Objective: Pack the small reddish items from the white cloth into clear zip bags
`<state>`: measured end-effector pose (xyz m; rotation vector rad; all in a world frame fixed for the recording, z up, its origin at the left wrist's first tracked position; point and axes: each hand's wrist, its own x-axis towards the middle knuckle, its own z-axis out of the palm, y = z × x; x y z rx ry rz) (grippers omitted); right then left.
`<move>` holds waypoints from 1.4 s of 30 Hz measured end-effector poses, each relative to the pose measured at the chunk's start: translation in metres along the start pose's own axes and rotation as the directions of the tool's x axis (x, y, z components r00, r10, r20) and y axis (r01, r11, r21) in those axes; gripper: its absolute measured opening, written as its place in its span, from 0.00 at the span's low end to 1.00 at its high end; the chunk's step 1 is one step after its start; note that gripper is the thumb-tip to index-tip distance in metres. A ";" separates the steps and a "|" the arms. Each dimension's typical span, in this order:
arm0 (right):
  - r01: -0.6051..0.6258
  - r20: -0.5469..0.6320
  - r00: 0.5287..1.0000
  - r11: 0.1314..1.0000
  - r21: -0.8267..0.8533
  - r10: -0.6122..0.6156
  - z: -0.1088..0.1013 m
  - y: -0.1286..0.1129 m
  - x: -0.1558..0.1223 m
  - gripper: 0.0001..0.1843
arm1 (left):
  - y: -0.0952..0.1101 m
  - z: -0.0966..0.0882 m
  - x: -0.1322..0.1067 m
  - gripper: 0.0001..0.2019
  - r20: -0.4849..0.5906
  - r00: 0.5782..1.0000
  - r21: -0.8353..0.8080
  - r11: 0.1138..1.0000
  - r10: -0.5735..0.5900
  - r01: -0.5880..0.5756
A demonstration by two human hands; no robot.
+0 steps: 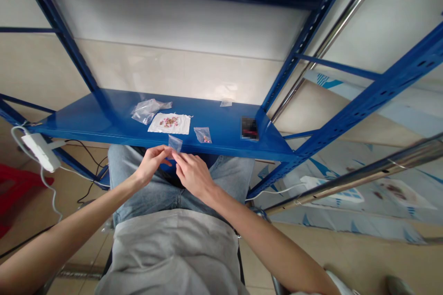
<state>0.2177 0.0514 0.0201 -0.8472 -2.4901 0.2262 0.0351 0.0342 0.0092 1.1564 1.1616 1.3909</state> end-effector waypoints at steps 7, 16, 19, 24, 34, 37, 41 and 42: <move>-0.209 -0.187 0.945 0.937 0.280 0.267 0.000 0.015 0.007 0.33 | 0.013 -0.001 -0.001 0.12 0.106 0.994 -0.001 1.000 -0.013 0.013; -0.351 0.185 0.894 0.384 0.854 0.407 -0.008 0.047 0.020 0.16 | 0.010 -0.005 0.003 0.16 0.229 0.973 0.067 0.998 -0.036 0.021; -0.395 0.278 0.877 0.256 0.882 0.393 -0.005 0.051 0.018 0.18 | 0.006 -0.007 0.007 0.18 0.242 0.970 0.035 0.999 -0.040 0.033; -0.455 0.385 0.868 0.189 0.870 0.314 -0.005 0.051 0.014 0.20 | 0.003 -0.010 0.007 0.19 0.162 0.986 -0.016 0.999 -0.041 0.044; -0.385 0.311 0.905 0.250 0.888 0.290 -0.015 0.049 0.019 0.16 | 0.004 -0.012 0.010 0.17 -0.170 0.972 0.138 0.981 0.160 -0.138; -0.406 0.318 0.887 0.241 0.881 0.334 -0.014 0.050 0.020 0.17 | 0.009 -0.015 0.010 0.14 -0.017 0.983 0.173 0.969 0.183 -0.177; -0.419 0.333 0.891 0.275 0.865 0.308 -0.012 0.045 0.018 0.18 | 0.013 -0.011 0.003 0.17 0.317 0.948 0.061 0.996 0.037 -0.059; -0.417 0.336 0.896 0.291 0.861 0.291 -0.011 0.044 0.018 0.18 | 0.012 -0.009 0.001 0.17 0.355 0.935 0.048 0.998 0.019 -0.038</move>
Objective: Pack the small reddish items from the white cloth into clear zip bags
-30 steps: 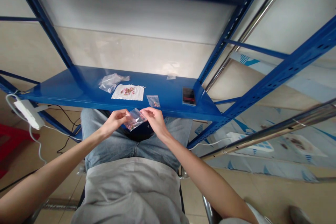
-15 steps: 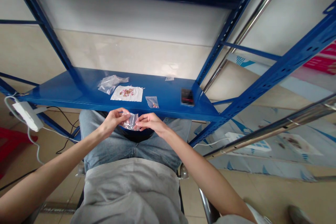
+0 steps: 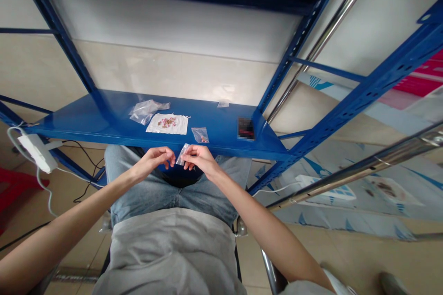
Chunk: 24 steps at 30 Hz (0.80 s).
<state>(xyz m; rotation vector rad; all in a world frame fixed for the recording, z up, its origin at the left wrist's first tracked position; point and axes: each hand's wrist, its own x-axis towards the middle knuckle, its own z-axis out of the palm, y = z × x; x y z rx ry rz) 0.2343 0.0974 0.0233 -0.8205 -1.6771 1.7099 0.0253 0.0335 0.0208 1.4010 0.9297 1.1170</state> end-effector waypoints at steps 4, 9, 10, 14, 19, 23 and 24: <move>0.026 0.081 0.996 0.999 -0.035 -0.023 0.004 0.000 -0.001 0.16 | -0.005 0.012 -0.001 0.17 0.054 0.998 -0.043 0.999 -0.022 0.024; 0.034 0.146 0.989 0.997 -0.067 -0.024 0.004 -0.001 -0.003 0.16 | -0.012 0.017 0.000 0.19 0.075 0.996 -0.045 0.998 -0.042 0.045; 0.034 0.160 0.987 0.997 -0.073 -0.022 0.004 -0.001 -0.003 0.16 | -0.012 0.017 0.000 0.20 0.080 0.996 -0.049 0.998 -0.043 0.047; 0.051 0.208 0.978 0.995 -0.087 -0.032 0.003 -0.004 -0.004 0.16 | -0.014 0.017 -0.001 0.20 0.080 0.996 -0.058 0.997 -0.047 0.052; 0.017 0.190 0.982 0.998 -0.056 -0.006 0.003 -0.004 -0.002 0.19 | -0.013 0.017 0.001 0.20 0.028 0.999 -0.008 1.000 -0.029 0.029; -0.014 0.168 0.986 0.999 -0.042 0.021 0.002 -0.002 -0.002 0.20 | -0.016 0.015 0.002 0.19 0.026 1.000 0.048 0.999 -0.004 0.002; -0.012 0.170 0.985 0.999 -0.052 0.021 0.002 -0.001 -0.002 0.20 | -0.018 0.014 0.002 0.19 0.029 1.000 0.061 0.998 0.001 -0.003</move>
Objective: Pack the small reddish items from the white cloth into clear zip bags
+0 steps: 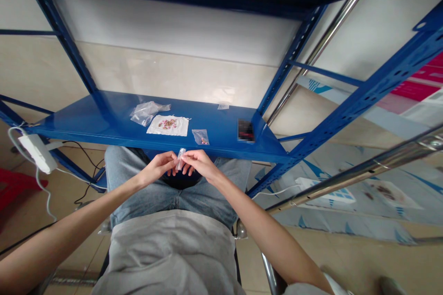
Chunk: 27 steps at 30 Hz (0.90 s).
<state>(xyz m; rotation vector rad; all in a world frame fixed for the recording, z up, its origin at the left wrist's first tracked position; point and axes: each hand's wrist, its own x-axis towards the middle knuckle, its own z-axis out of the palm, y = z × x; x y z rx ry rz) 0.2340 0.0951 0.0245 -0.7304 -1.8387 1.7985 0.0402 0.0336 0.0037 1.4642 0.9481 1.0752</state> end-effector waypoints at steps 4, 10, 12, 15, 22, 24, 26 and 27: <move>0.019 -0.013 1.000 0.998 -0.054 -0.020 0.000 0.000 -0.001 0.20 | -0.004 -0.002 0.000 0.19 0.010 1.000 0.028 0.999 0.029 -0.029; 0.037 -0.067 0.997 0.997 -0.069 -0.041 0.006 -0.001 -0.002 0.16 | 0.002 0.002 -0.002 0.17 -0.014 0.998 0.131 0.990 0.061 -0.059; 0.049 -0.078 0.995 0.997 -0.066 -0.054 0.009 0.000 -0.003 0.16 | 0.004 0.004 -0.005 0.15 -0.042 0.994 0.271 0.959 0.099 -0.084; 0.057 -0.097 0.993 0.996 -0.068 -0.063 0.013 0.000 -0.004 0.16 | 0.005 0.007 -0.008 0.11 -0.032 0.989 0.454 0.884 0.143 -0.113; 0.067 -0.150 0.986 0.995 -0.076 -0.078 0.017 -0.002 -0.005 0.17 | 0.010 0.011 -0.010 0.09 -0.046 0.984 0.502 0.856 0.172 -0.126; 0.066 -0.162 0.984 0.995 -0.073 -0.077 0.018 -0.001 -0.005 0.17 | 0.013 0.012 -0.010 0.10 -0.027 0.982 0.503 0.852 0.186 -0.147; 0.076 -0.176 0.980 0.994 -0.075 -0.088 0.018 0.001 -0.004 0.17 | 0.015 0.013 -0.010 0.10 -0.012 0.979 0.514 0.841 0.205 -0.170; 0.084 -0.186 0.978 0.993 -0.078 -0.097 0.018 0.002 -0.003 0.17 | 0.016 0.013 -0.010 0.11 -0.008 0.977 0.514 0.839 0.214 -0.179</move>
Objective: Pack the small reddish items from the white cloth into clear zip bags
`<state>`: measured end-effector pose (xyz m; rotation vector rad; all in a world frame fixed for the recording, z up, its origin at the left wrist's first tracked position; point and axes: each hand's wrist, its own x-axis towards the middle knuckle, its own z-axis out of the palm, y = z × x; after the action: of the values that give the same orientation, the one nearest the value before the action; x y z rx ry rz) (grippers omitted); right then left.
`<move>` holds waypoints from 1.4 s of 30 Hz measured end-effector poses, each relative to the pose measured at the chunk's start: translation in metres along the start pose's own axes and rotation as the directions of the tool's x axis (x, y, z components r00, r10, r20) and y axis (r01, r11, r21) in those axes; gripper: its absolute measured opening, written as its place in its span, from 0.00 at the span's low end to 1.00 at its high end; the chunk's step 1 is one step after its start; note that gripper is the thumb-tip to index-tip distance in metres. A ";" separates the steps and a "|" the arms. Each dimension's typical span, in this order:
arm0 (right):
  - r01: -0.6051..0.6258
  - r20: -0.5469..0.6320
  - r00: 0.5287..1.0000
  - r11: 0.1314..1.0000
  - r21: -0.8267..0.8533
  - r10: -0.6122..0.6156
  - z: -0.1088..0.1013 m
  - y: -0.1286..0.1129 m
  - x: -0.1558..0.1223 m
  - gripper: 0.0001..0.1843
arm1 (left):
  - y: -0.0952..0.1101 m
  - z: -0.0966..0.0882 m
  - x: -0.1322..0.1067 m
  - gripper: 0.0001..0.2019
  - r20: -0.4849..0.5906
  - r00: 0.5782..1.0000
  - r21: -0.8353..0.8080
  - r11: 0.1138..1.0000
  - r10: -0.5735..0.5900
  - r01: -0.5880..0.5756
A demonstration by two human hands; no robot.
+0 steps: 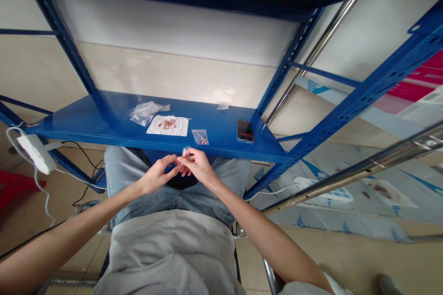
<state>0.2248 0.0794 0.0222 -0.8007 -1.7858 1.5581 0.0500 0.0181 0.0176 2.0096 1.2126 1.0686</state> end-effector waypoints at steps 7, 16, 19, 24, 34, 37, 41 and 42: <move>0.044 0.070 0.997 0.997 -0.070 -0.039 -0.001 0.004 0.002 0.17 | 0.002 0.002 -0.003 0.11 -0.020 1.000 0.024 1.000 0.001 -0.001; 0.049 0.121 0.992 0.994 -0.099 -0.037 0.001 0.010 0.002 0.17 | -0.004 0.000 -0.003 0.12 -0.035 0.998 0.092 0.995 -0.044 0.047; 0.060 0.111 0.993 0.993 -0.100 -0.049 0.002 0.008 0.002 0.15 | -0.005 -0.002 -0.001 0.12 -0.018 0.997 -0.001 0.998 -0.069 0.069; 0.074 0.089 0.994 0.995 -0.068 -0.068 0.002 0.008 0.002 0.14 | -0.007 -0.004 0.003 0.16 0.052 0.995 -0.238 0.966 -0.090 0.100; 0.060 0.089 0.994 0.997 -0.045 -0.056 0.001 0.008 0.004 0.12 | -0.007 -0.002 0.005 0.20 0.046 0.986 -0.395 0.904 -0.159 0.164; 0.096 0.111 0.990 0.994 -0.050 -0.090 0.001 0.008 0.003 0.10 | -0.011 0.000 0.004 0.22 0.006 0.983 -0.390 0.905 -0.184 0.172; 0.114 0.103 0.989 0.992 -0.056 -0.108 0.001 0.009 0.003 0.09 | -0.014 -0.001 0.004 0.23 -0.016 0.981 -0.371 0.912 -0.192 0.173; 0.113 0.096 0.990 0.992 -0.056 -0.108 0.002 0.010 0.003 0.09 | -0.013 -0.001 0.005 0.23 -0.015 0.981 -0.369 0.913 -0.191 0.172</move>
<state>0.2219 0.0822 0.0127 -0.6551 -1.9200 1.4966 0.0446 0.0281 0.0093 1.5625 1.1046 1.1611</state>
